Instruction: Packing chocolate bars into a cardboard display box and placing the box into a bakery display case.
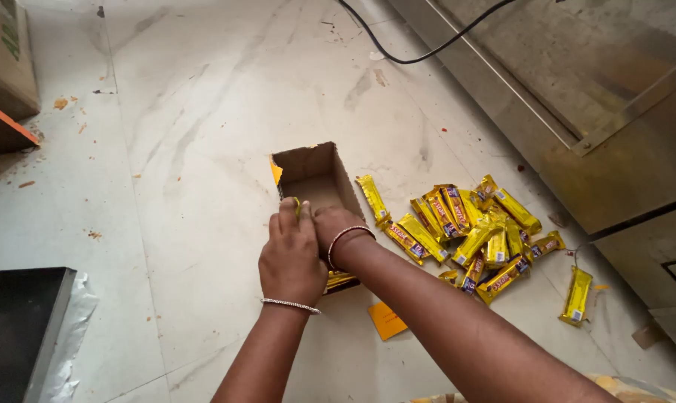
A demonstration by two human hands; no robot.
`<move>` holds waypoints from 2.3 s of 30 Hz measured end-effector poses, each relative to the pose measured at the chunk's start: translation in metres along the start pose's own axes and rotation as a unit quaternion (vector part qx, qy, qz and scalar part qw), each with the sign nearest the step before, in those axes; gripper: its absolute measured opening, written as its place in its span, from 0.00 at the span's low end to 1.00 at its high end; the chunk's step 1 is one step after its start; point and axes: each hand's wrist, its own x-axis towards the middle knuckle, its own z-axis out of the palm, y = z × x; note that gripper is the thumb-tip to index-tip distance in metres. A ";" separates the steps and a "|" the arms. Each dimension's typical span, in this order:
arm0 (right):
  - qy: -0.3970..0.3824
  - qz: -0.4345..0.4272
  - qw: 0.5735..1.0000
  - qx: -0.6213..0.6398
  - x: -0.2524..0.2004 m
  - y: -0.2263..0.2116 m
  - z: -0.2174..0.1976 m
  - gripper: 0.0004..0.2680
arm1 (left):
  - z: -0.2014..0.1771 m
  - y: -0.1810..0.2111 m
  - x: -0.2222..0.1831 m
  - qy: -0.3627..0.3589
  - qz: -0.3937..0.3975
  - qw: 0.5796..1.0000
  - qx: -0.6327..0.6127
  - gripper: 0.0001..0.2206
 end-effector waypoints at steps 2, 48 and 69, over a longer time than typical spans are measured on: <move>-0.001 0.013 1.000 0.017 -0.001 -0.001 -0.002 0.14 | 0.002 0.000 0.001 0.004 0.003 1.000 -0.004 0.35; -0.046 -0.037 0.998 0.018 -0.010 0.001 -0.005 0.14 | 0.019 -0.035 0.018 -0.012 -0.006 0.996 -0.088 0.38; 0.077 0.036 0.995 -0.049 0.057 0.013 0.011 0.15 | -0.011 -0.036 0.030 -0.111 -0.273 0.884 -0.363 0.26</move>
